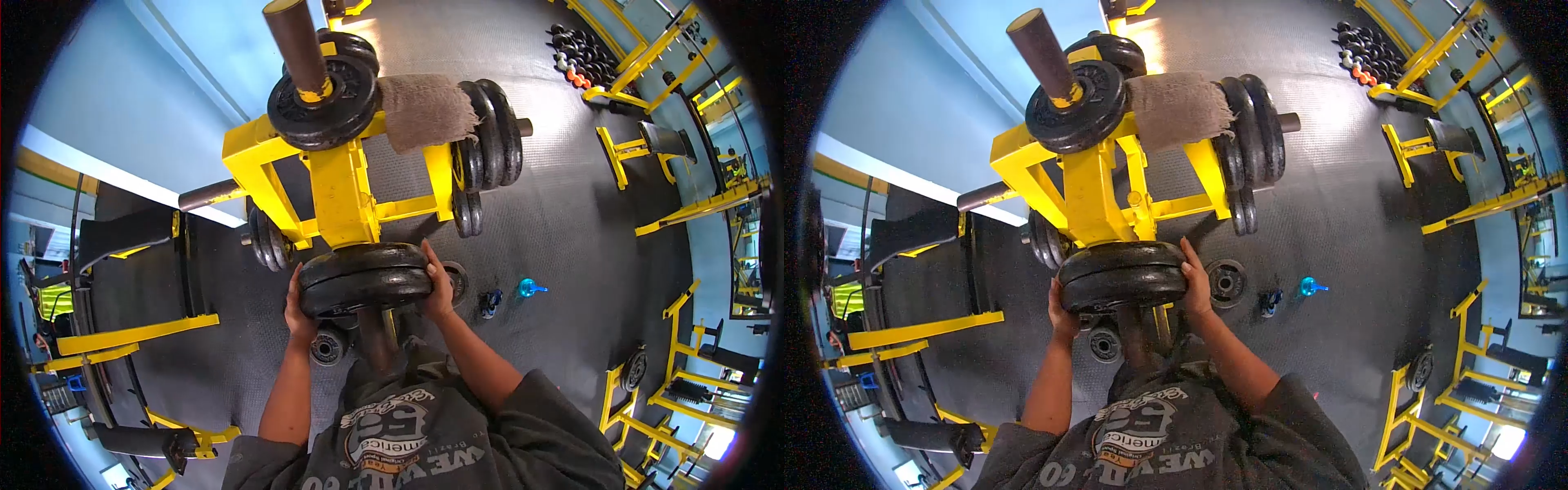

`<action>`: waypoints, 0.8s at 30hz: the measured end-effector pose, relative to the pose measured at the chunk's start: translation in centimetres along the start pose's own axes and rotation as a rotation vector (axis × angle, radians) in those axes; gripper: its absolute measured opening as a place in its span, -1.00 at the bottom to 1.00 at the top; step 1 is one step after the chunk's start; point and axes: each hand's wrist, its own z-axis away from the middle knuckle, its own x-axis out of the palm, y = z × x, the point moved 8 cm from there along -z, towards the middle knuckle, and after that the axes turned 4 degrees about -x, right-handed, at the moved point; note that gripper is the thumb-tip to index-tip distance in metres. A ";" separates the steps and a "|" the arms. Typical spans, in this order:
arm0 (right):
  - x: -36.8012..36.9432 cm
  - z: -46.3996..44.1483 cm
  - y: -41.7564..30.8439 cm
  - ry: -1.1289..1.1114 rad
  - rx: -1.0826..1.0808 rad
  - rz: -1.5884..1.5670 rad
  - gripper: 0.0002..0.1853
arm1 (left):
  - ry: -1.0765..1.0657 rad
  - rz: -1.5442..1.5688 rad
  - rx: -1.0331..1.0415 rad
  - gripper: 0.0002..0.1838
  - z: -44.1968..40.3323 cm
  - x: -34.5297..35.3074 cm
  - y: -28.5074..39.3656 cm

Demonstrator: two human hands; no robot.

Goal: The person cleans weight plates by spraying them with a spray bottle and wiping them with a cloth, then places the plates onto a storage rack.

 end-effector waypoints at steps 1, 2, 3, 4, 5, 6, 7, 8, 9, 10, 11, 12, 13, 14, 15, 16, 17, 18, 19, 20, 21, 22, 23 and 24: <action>0.3 0.0 -0.3 -0.011 0.012 -0.003 -0.21 | 0.094 -0.038 -0.012 -0.28 0.0 -1.0 -0.5; 0.7 0.0 -0.6 -0.023 0.018 -0.006 -0.22 | 0.082 -0.046 -0.003 -0.28 -0.3 -1.7 -1.0; 0.8 -0.1 -0.7 -0.002 0.024 -0.011 -0.22 | 0.179 -0.051 0.045 -0.28 -0.5 -3.3 -1.4; 0.6 -0.1 -1.2 0.001 0.005 -0.019 -0.22 | 0.275 -0.054 0.093 -0.29 -0.2 -4.2 -1.5; 0.6 -0.1 -1.3 -0.038 0.031 0.031 -0.22 | 0.319 -0.099 0.198 -0.30 1.6 -3.4 0.2; 0.6 0.0 -1.2 -0.076 0.059 0.080 -0.22 | 0.306 -0.106 0.209 -0.30 2.7 -1.7 1.7; 0.3 -0.2 -1.1 -0.081 0.066 0.077 -0.22 | 0.485 -0.190 0.195 -0.34 4.4 -1.0 3.1; -0.3 -0.3 -1.4 -0.080 0.057 0.068 -0.22 | 0.668 -0.273 0.178 -0.38 6.2 -0.6 4.0; -1.2 -0.2 -1.4 -0.087 0.085 0.121 -0.17 | 0.666 -0.280 0.183 -0.38 7.3 0.3 4.1; -2.2 0.3 -1.2 -0.089 0.119 0.174 -0.12 | 0.657 -0.402 0.367 -0.39 9.0 1.6 5.3; -3.3 1.1 -2.1 -0.051 0.126 0.202 -0.10 | 0.641 -0.525 0.546 -0.40 11.2 3.3 6.3; -5.6 1.3 -1.3 0.002 0.147 0.194 -0.09 | 0.636 -0.534 0.542 -0.40 12.9 4.7 6.3; -7.9 1.7 -0.5 0.047 0.167 0.206 -0.15 | 0.532 -0.664 0.674 -0.39 14.6 7.9 7.1; -10.4 2.1 0.5 0.089 0.183 0.218 -0.20 | 0.424 -0.789 0.809 -0.38 16.0 11.0 7.2; -12.6 2.4 1.0 0.086 0.171 0.215 -0.20 | 0.340 -0.807 0.836 -0.39 16.7 13.0 6.3; -15.0 3.2 2.1 0.093 0.249 0.270 -0.31 | 0.261 -0.826 0.860 -0.39 17.6 15.0 5.3; -16.7 4.5 2.8 0.099 0.330 0.327 -0.41 | 0.147 -0.907 0.797 -0.44 17.9 17.2 3.9; -17.7 5.8 2.6 0.090 0.326 0.327 -0.41 | 0.034 -0.983 0.730 -0.48 18.2 19.3 2.4; -19.0 7.1 2.3 0.060 0.343 0.581 -0.45 | -0.033 -0.987 0.579 -0.47 18.2 20.7 0.1; -19.9 8.1 1.3 0.032 0.360 0.840 -0.48 | -0.100 -0.982 0.423 -0.47 18.2 21.6 -2.3; -20.5 9.0 0.7 0.029 0.360 0.855 -0.48 | -0.095 -0.968 0.422 -0.47 18.6 22.0 -3.6; -20.9 10.3 0.3 0.007 0.367 0.866 -0.48 | -0.183 -0.973 0.229 -0.44 18.5 22.4 -6.7; -21.2 12.0 -0.2 -0.012 0.385 0.881 -0.48 | -0.276 -0.967 0.027 -0.41 19.2 22.8 -10.3; -21.7 13.5 -0.9 -0.007 0.406 0.909 -0.48 | -0.281 -0.937 0.008 -0.41 19.9 23.2 -12.0</action>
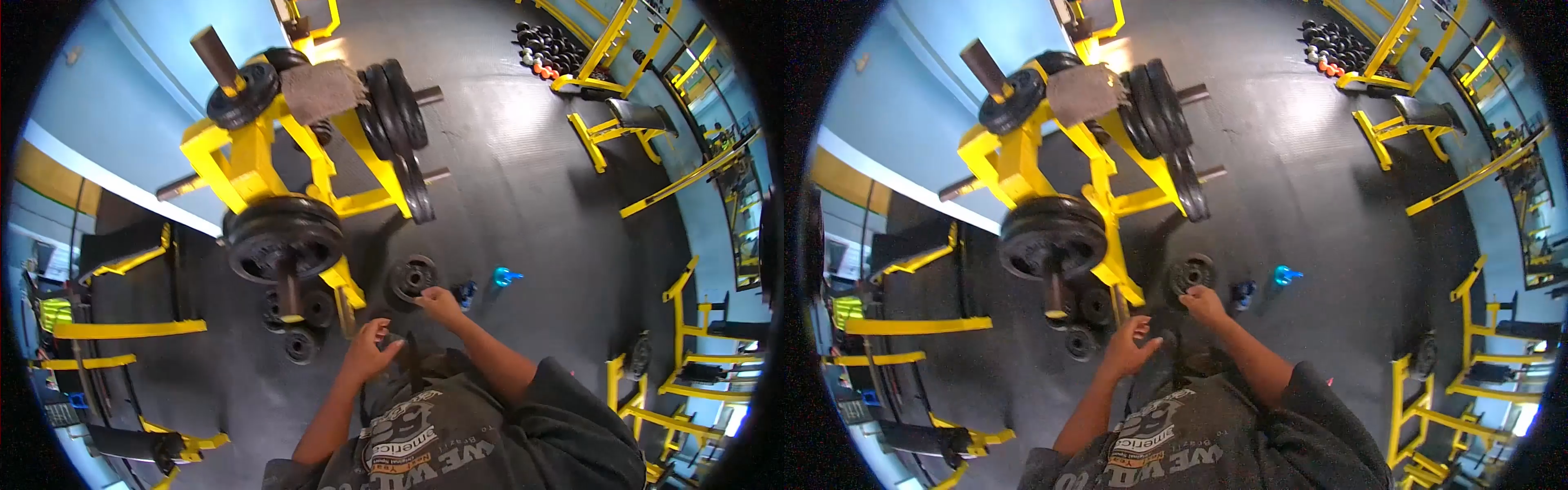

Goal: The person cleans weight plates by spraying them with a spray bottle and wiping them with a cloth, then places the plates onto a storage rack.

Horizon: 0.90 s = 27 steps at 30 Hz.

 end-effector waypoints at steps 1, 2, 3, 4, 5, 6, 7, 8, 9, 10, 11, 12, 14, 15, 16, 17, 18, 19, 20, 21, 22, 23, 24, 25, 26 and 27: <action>-0.3 1.2 -0.1 -0.035 -0.048 0.084 -0.49 | -0.026 -0.019 -0.103 -0.41 0.4 1.7 -1.6; -0.8 2.2 0.5 -0.081 -0.094 0.168 -0.50 | -0.054 -0.038 -0.210 -0.42 1.1 3.6 -3.2; -1.5 3.1 1.5 -0.094 -0.072 0.196 -0.50 | -0.014 0.028 -0.202 -0.50 1.6 5.0 -3.7; -2.0 3.8 2.3 -0.112 -0.084 0.128 -0.51 | -0.022 0.050 -0.221 -0.50 2.3 6.7 -3.9; -2.4 4.6 3.1 -0.127 -0.097 0.052 -0.52 | 0.109 0.180 -0.285 -0.55 3.1 7.2 -4.4; -3.0 4.3 5.7 -0.124 -0.076 0.051 -0.52 | 0.234 0.298 -0.342 -0.60 3.9 7.5 -5.0; -2.9 3.8 6.4 -0.142 -0.561 0.461 -0.51 | 0.284 0.297 -0.373 -0.65 4.4 8.7 -6.1; -1.9 5.6 6.9 -0.153 -1.044 0.876 -0.50 | 0.264 0.295 -0.371 -0.65 4.7 10.2 -6.8; -3.2 7.0 5.1 -0.139 -1.029 0.880 -0.50 | 0.242 0.229 -0.389 -0.65 4.8 11.4 -7.5; -6.1 6.1 5.7 -0.130 -0.479 0.523 -0.49 | 0.225 0.163 -0.405 -0.64 4.6 12.5 -8.2; -8.0 6.5 8.3 -0.115 0.058 0.151 -0.47 | 0.217 0.164 -0.399 -0.64 4.2 13.4 -8.2; -9.1 6.3 9.2 -0.109 0.062 0.152 -0.47 | 0.198 0.148 -0.409 -0.64 3.8 14.5 -8.5; -11.2 6.3 11.5 -0.100 0.130 0.135 -0.44 | 0.172 0.137 -0.426 -0.63 2.7 16.4 -8.6; -12.2 6.2 12.6 -0.102 0.139 0.144 -0.44 | 0.184 0.137 -0.432 -0.62 1.8 17.2 -8.5; -13.4 6.0 14.0 -0.071 0.168 0.112 -0.41 | 0.198 0.141 -0.445 -0.61 0.8 18.3 -8.7; -14.6 5.5 15.7 -0.048 0.199 0.086 -0.38 | 0.204 0.162 -0.443 -0.62 -0.5 19.6 -9.1; -15.3 4.7 18.0 -0.070 0.210 0.107 -0.38 | 0.210 0.180 -0.469 -0.62 -1.9 21.7 -10.2; -16.6 3.7 20.4 0.022 0.201 0.138 -0.34 | 0.223 0.231 -0.460 -0.63 -3.2 23.7 -11.5; -17.6 2.4 22.9 0.120 0.195 0.160 -0.30 | 0.229 0.271 -0.448 -0.65 -4.9 25.6 -12.9; -17.9 0.5 25.6 0.111 0.216 0.156 -0.30 | 0.236 0.291 -0.441 -0.65 -6.4 27.0 -11.6; -19.2 -0.7 28.8 0.198 0.252 0.175 -0.26 | 0.214 0.278 -0.472 -0.65 -7.4 29.9 -13.1; -20.3 -2.0 32.0 0.278 0.283 0.202 -0.22 | 0.195 0.339 -0.494 -0.62 -8.2 32.9 -15.0; -21.4 -4.7 34.9 0.322 0.300 0.202 -0.19 | 0.195 0.409 -0.504 -0.58 -9.7 36.3 -17.2; -22.0 -6.6 38.3 0.357 0.335 0.206 -0.16 | 0.178 0.454 -0.473 -0.55 -10.7 39.9 -19.2; -22.6 -8.4 41.1 0.405 0.306 0.250 -0.14 | 0.167 0.498 -0.454 -0.51 -10.9 43.4 -21.1; -23.2 -11.6 43.0 0.460 0.246 0.286 -0.12 | 0.096 0.490 -0.554 -0.49 -10.6 46.2 -22.2</action>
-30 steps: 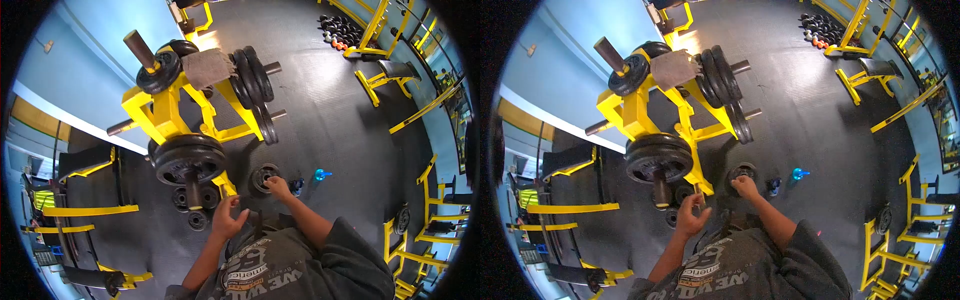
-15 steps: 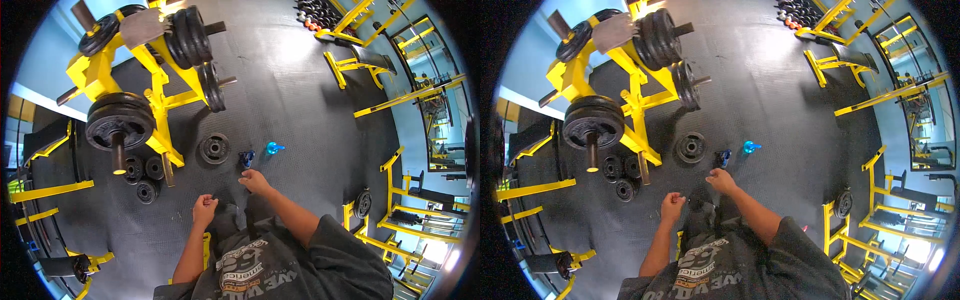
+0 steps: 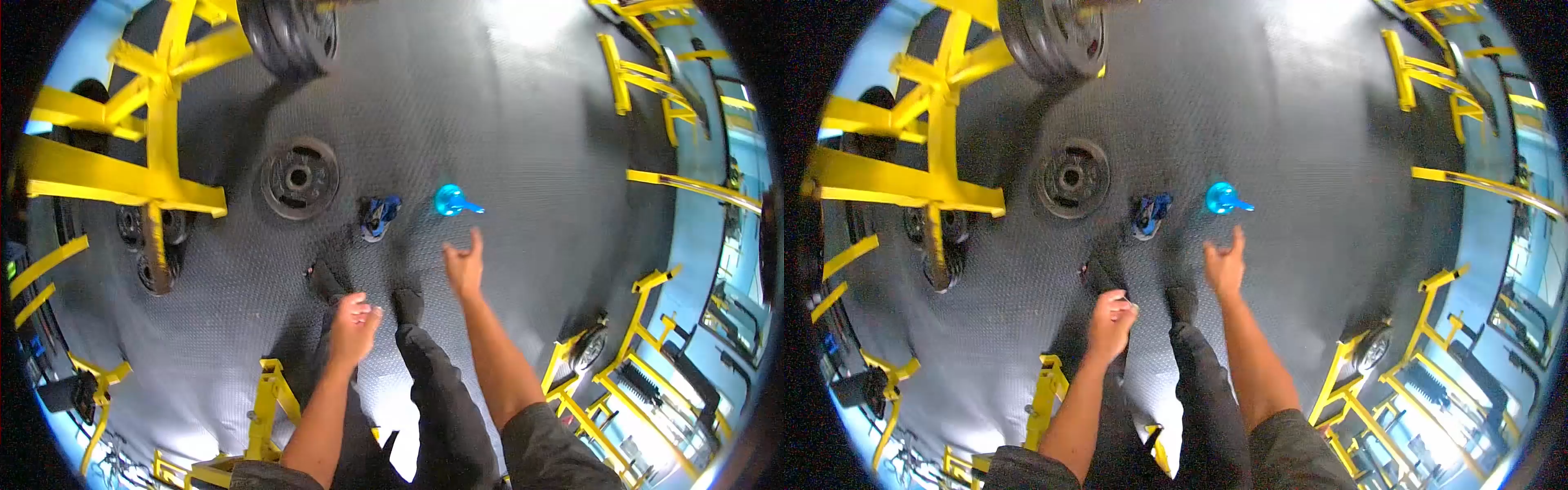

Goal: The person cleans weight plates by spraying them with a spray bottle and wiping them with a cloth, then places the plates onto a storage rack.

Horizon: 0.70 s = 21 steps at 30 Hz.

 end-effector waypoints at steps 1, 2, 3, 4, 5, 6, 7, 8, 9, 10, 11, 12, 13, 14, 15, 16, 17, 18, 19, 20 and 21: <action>1.3 -3.0 1.3 -0.014 -0.019 0.038 -0.10 | -0.016 0.019 -0.027 -0.49 -0.6 1.5 -2.3; 2.5 -6.0 2.5 -0.020 -0.036 0.071 -0.08 | -0.045 -0.048 -0.061 -0.48 -0.8 2.7 -4.2; 3.4 -8.5 3.2 0.020 -0.058 0.132 -0.07 | -0.075 -0.110 -0.083 -0.46 -1.2 3.5 -5.6; 4.3 -11.0 4.0 0.064 -0.084 0.195 -0.05 | -0.072 -0.113 -0.095 -0.46 -2.1 3.6 -5.7; 5.1 -13.1 4.4 0.136 -0.110 0.220 -0.09 | -0.157 -0.274 -0.007 -0.45 -2.5 4.4 -4.5; 5.6 -14.3 4.7 0.203 -0.137 0.248 -0.12 | -0.244 -0.431 0.077 -0.43 -2.5 5.2 -3.6; 6.4 -15.6 5.4 0.191 -0.141 0.252 -0.12 | -0.237 -0.425 0.067 -0.43 -3.2 5.1 -3.2; 7.4 -16.8 6.4 0.131 -0.037 0.223 -0.21 | -0.221 -0.234 0.008 -0.41 -4.1 4.8 -3.1; 8.4 -17.4 7.1 0.073 0.066 0.194 -0.28 | -0.205 -0.041 -0.048 -0.39 -4.7 4.4 -3.2; 7.8 -17.4 6.5 0.131 0.018 0.266 -0.46 | -0.184 -0.048 -0.042 -0.38 -5.2 3.7 -3.0; 8.1 -17.7 7.0 0.126 -0.006 0.264 -0.46 | -0.166 -0.035 -0.031 -0.38 -5.7 3.0 -2.9; 8.2 -17.9 7.3 0.127 -0.041 0.403 -0.51 | -0.143 -0.067 -0.062 -0.38 -5.9 2.4 -3.4; 8.1 -17.9 7.3 0.131 -0.075 0.545 -0.55 | -0.121 -0.096 -0.094 -0.38 -6.1 1.9 -3.9; 8.0 -17.1 6.3 0.129 -0.100 0.551 -0.55 | -0.109 -0.059 -0.102 -0.40 -6.2 1.5 -4.0; 8.0 -15.9 4.6 0.187 -0.218 0.546 -0.61 | -0.097 -0.038 -0.100 -0.40 -6.3 1.1 -4.1; 7.7 -14.3 2.9 0.244 -0.334 0.542 -0.68 | -0.058 -0.080 -0.070 -0.40 -6.4 0.4 -3.6; 7.9 -12.3 0.7 0.175 -0.454 0.495 -0.72 | -0.026 -0.125 -0.042 -0.41 -6.5 -0.1 -3.2; 7.6 -9.6 -2.2 0.105 -0.567 0.448 -0.76 | -0.025 -0.094 -0.032 -0.37 -6.8 -0.5 -3.0; 7.4 -6.8 -4.9 0.049 -0.650 0.446 -0.77 | -0.024 -0.074 -0.031 -0.37 -7.1 -0.6 -2.8; 7.1 -3.8 -7.8 -0.008 -0.737 0.441 -0.75 | 0.031 -0.016 -0.051 -0.34 -7.6 -1.2 -2.7; 6.9 -1.2 -10.0 -0.133 -0.753 0.377 -0.74 | 0.089 0.042 -0.071 -0.31 -7.9 -1.8 -2.7</action>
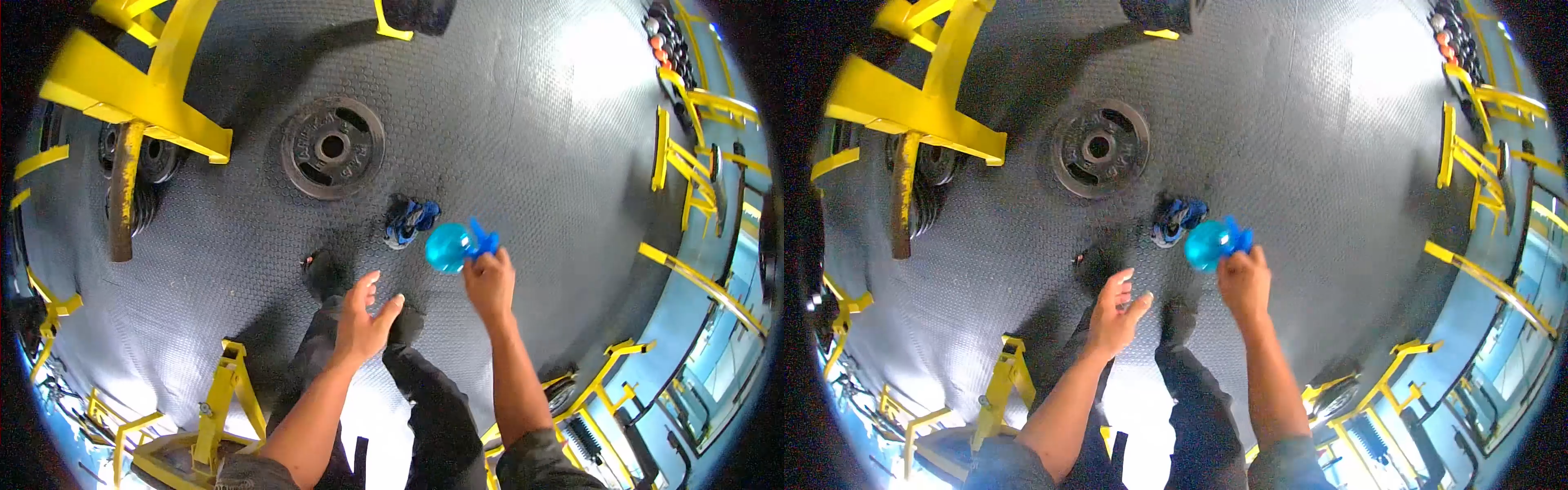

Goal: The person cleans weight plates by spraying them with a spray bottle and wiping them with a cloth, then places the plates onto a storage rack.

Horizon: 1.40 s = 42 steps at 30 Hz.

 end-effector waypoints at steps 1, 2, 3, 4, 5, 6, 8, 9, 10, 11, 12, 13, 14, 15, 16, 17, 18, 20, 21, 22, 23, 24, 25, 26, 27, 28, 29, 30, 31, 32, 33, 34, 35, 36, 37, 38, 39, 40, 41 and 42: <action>-1.3 0.3 -3.6 -0.058 -0.075 -0.041 -0.73 | 0.015 0.145 -0.032 -0.24 -0.6 -0.3 -0.2; -2.2 0.5 -6.2 -0.123 -0.089 -0.097 -0.70 | 0.027 0.163 -0.021 -0.24 -1.1 -0.9 0.5; -2.9 0.5 -8.5 -0.189 -0.103 -0.153 -0.67 | -0.008 0.353 -0.079 -0.23 -1.8 -1.2 0.7; -4.2 0.2 -10.9 -0.185 -0.126 -0.150 -0.67 | -0.046 0.540 -0.133 -0.21 -2.5 -1.5 1.1; -4.3 0.1 -13.0 -0.303 -0.110 -0.236 -0.75 | -0.094 0.549 -0.076 -0.25 -2.7 -2.4 3.4; -3.6 0.0 -14.5 -0.424 -0.097 -0.321 -0.80 | -0.080 0.560 -0.054 -0.25 -3.5 -4.0 4.8; -3.4 -1.2 -17.0 -0.321 -0.167 -0.537 -0.63 | -0.506 0.666 -0.184 -0.30 -3.9 -3.4 6.7; -3.9 -2.2 -18.0 -0.214 -0.219 -0.757 -0.43 | -0.477 0.721 -0.178 -0.41 -4.3 -4.1 7.7; -3.5 -3.1 -18.4 -0.205 -0.266 -0.764 -0.43 | -0.460 0.724 -0.133 -0.41 -4.8 -4.8 9.3; -3.8 -4.1 -18.3 -0.106 -0.328 -0.891 -0.23 | -0.514 0.720 -0.143 -0.43 -5.2 -5.0 10.6; -4.0 -5.1 -18.4 -0.014 -0.393 -1.023 -0.04 | -0.564 0.715 -0.150 -0.46 -5.6 -5.1 11.6; -3.9 -6.3 -19.1 0.035 -0.440 -1.036 -0.04 | -0.643 0.737 -0.115 -0.41 -6.9 -4.3 11.3; -2.9 -7.0 -19.0 0.020 -0.495 -1.052 -0.04 | -0.610 0.750 -0.067 -0.41 -7.3 -4.9 12.2; -0.7 -8.0 -17.5 -0.058 -0.403 -1.095 -0.09 | -0.632 0.623 -0.034 -0.42 -7.2 -4.7 12.8; 1.4 -9.1 -16.4 -0.142 -0.304 -1.129 -0.13 | -0.648 0.495 -0.011 -0.43 -7.5 -4.5 13.0; 2.7 -10.0 -16.9 -0.240 -0.281 -1.210 -0.24 | -0.612 0.511 0.019 -0.43 -8.5 -4.5 12.9; 3.9 -10.3 -16.9 -0.269 -0.313 -1.217 -0.24 | -0.332 0.104 0.056 -0.44 -10.0 -5.7 11.6; 7.7 -12.2 -17.1 -0.430 -0.407 -0.855 -0.36 | 0.321 -0.473 0.216 -0.44 -10.4 -10.7 13.8; 9.1 -12.6 -16.6 -0.439 -0.508 -0.667 -0.43 | 0.609 -0.663 0.299 -0.43 -7.2 -11.7 15.3; 11.3 -12.4 -14.5 -0.483 -0.437 -0.660 -0.43 | 0.566 -0.572 0.397 -0.45 -7.3 -11.8 16.0; 13.7 -12.7 -13.2 -0.551 -0.420 -0.655 -0.45 | 0.345 -0.413 0.391 -0.48 -8.3 -11.9 16.5; 15.2 -12.4 -12.0 -0.595 -0.416 -0.656 -0.47 | 0.286 -0.448 0.314 -0.49 -9.4 -12.3 16.8; 16.1 -11.7 -11.0 -0.641 -0.435 -0.602 -0.48 | 0.259 -0.570 0.262 -0.48 -11.0 -13.0 16.9; 16.9 -11.4 -10.5 -0.676 -0.467 -0.545 -0.48 | 0.323 -0.640 0.293 -0.47 -11.4 -13.8 17.1; 17.5 -11.4 -10.0 -0.640 -0.526 -0.332 -0.55 | 0.371 -0.679 0.308 -0.47 -12.4 -14.5 16.6; 18.0 -11.8 -9.2 -0.625 -0.512 -0.326 -0.55 | 0.406 -0.709 0.309 -0.46 -13.5 -14.4 15.6; 19.9 -11.2 -8.2 -0.772 -0.510 -0.282 -0.60 | 0.380 -0.703 0.307 -0.46 -14.3 -14.0 15.6; 21.6 -10.1 -7.3 -0.932 -0.514 -0.236 -0.64 | 0.180 -0.819 0.199 -0.46 -15.5 -13.1 14.6; 22.2 -10.4 -6.4 -0.907 -0.489 -0.149 -0.68 | -0.019 -0.927 0.091 -0.46 -16.1 -12.3 13.1; 22.3 -10.7 -6.1 -0.916 -0.491 -0.144 -0.68 | -0.019 -0.919 0.085 -0.46 -16.3 -12.2 12.7; 22.0 -11.8 -5.5 -0.835 -0.445 -0.153 -0.68 | 0.023 -0.908 0.088 -0.47 -16.5 -12.2 12.7; 21.6 -12.8 -4.8 -0.755 -0.391 -0.164 -0.67 | 0.060 -0.902 0.091 -0.47 -16.7 -12.3 12.7; 21.2 -13.8 -4.6 -0.711 -0.310 -0.203 -0.67 | 0.053 -0.897 0.118 -0.47 -16.8 -12.2 13.0; 21.4 -14.5 -5.2 -0.708 -0.312 -0.203 -0.67 | 0.056 -0.898 0.121 -0.47 -17.0 -12.5 13.2; 21.3 -15.5 -6.2 -0.660 -0.341 -0.339 -0.66 | 0.083 -0.871 0.161 -0.46 -17.2 -12.9 13.6; 20.9 -16.3 -7.5 -0.611 -0.365 -0.474 -0.66 | 0.105 -0.843 0.200 -0.45 -17.3 -13.2 13.9; 21.0 -16.8 -9.7 -0.599 -0.494 -0.400 -0.62 | 0.101 -0.842 0.201 -0.45 -17.5 -13.4 13.9; 21.1 -17.2 -11.0 -0.599 -0.494 -0.396 -0.62 | 0.076 -0.830 0.157 -0.44 -18.0 -13.9 13.8; 22.4 -16.7 -12.5 -0.756 -0.534 -0.296 -0.59 | 0.054 -0.819 0.111 -0.43 -18.5 -14.4 13.6; 23.6 -15.9 -13.1 -0.915 -0.571 -0.195 -0.57 | 0.055 -0.819 0.107 -0.43 -18.8 -14.6 13.5</action>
